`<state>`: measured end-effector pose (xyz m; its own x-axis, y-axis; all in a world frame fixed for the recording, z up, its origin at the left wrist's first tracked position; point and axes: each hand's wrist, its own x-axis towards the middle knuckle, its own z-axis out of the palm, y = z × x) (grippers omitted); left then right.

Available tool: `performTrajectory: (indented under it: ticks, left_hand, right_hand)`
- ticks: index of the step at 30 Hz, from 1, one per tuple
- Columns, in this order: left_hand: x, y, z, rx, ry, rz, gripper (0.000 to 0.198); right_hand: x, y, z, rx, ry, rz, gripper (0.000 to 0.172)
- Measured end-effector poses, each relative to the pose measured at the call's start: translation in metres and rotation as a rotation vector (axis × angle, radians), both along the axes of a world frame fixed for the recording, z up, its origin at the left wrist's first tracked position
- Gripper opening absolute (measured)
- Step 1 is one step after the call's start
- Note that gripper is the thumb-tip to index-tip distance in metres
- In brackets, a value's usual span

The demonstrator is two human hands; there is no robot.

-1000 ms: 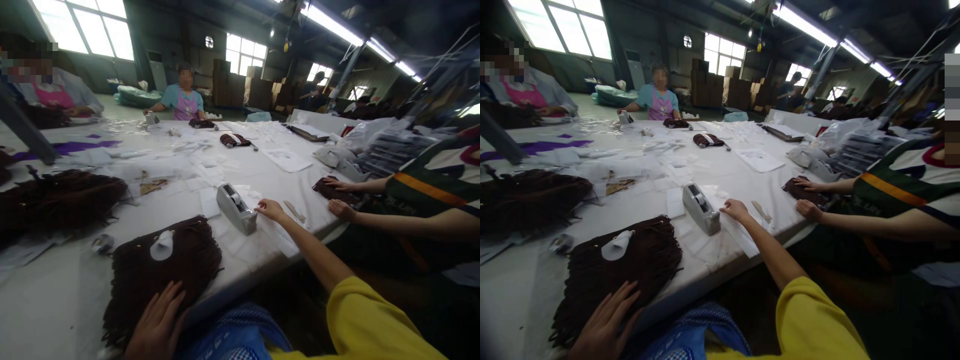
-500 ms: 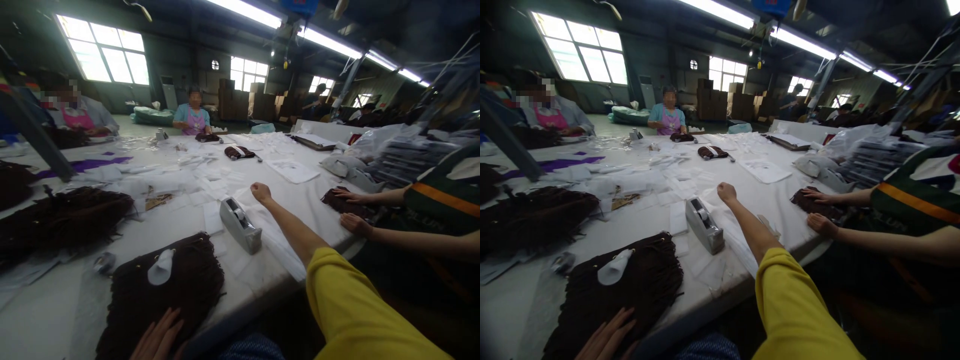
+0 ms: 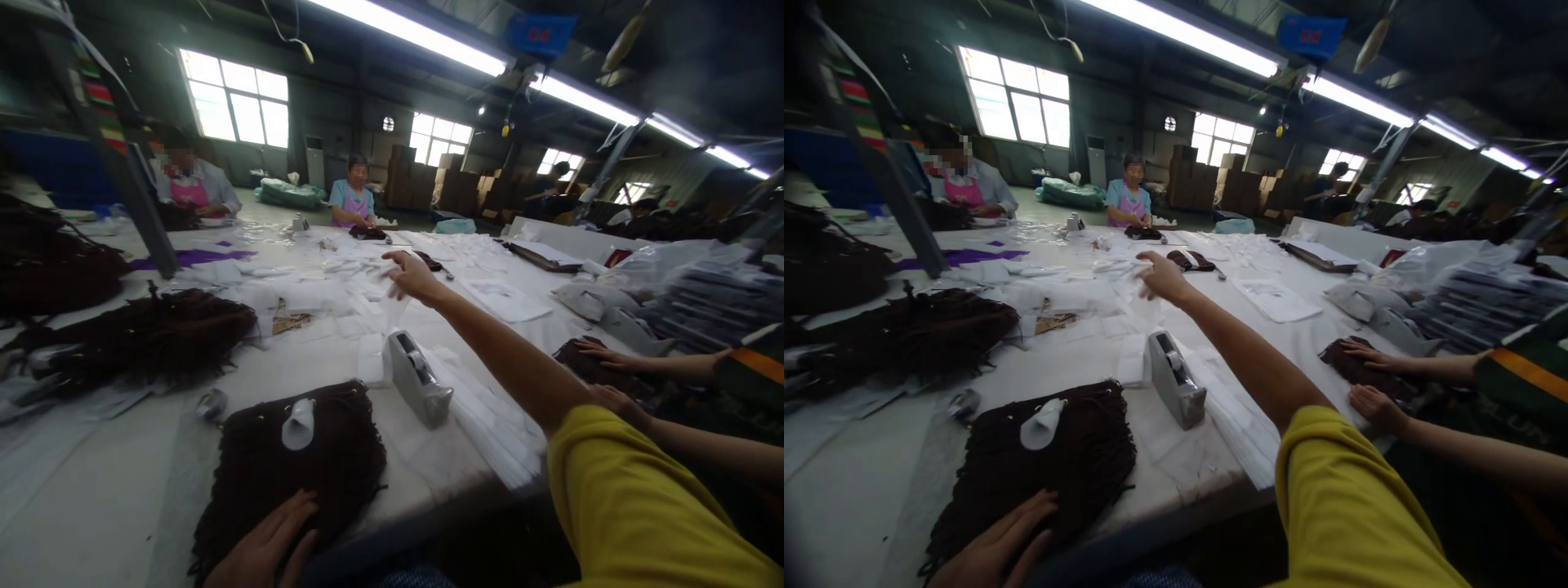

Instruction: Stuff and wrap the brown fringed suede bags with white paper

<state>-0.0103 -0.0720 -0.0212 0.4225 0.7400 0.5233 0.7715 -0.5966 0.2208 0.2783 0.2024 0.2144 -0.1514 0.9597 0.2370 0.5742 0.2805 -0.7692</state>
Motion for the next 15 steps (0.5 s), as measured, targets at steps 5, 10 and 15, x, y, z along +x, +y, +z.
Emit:
performTrajectory:
  ticks: [5, 10, 15]
  left_hand:
    - [0.005, -0.004, 0.008, -0.225, -0.256, 0.192, 0.039]
    - [0.012, 0.000, -0.001, -0.300, -0.567, 0.226, 0.046]
    - [0.017, 0.001, -0.004, -0.067, -0.591, 0.193, 0.061]
  right_hand:
    - [-0.058, -0.093, -0.048, -0.213, -0.073, 0.303, 0.062]
    - [-0.081, -0.194, -0.101, -0.255, 0.018, 0.441, 0.054]
    - [-0.086, -0.246, -0.136, 0.042, -0.170, 0.543, 0.049]
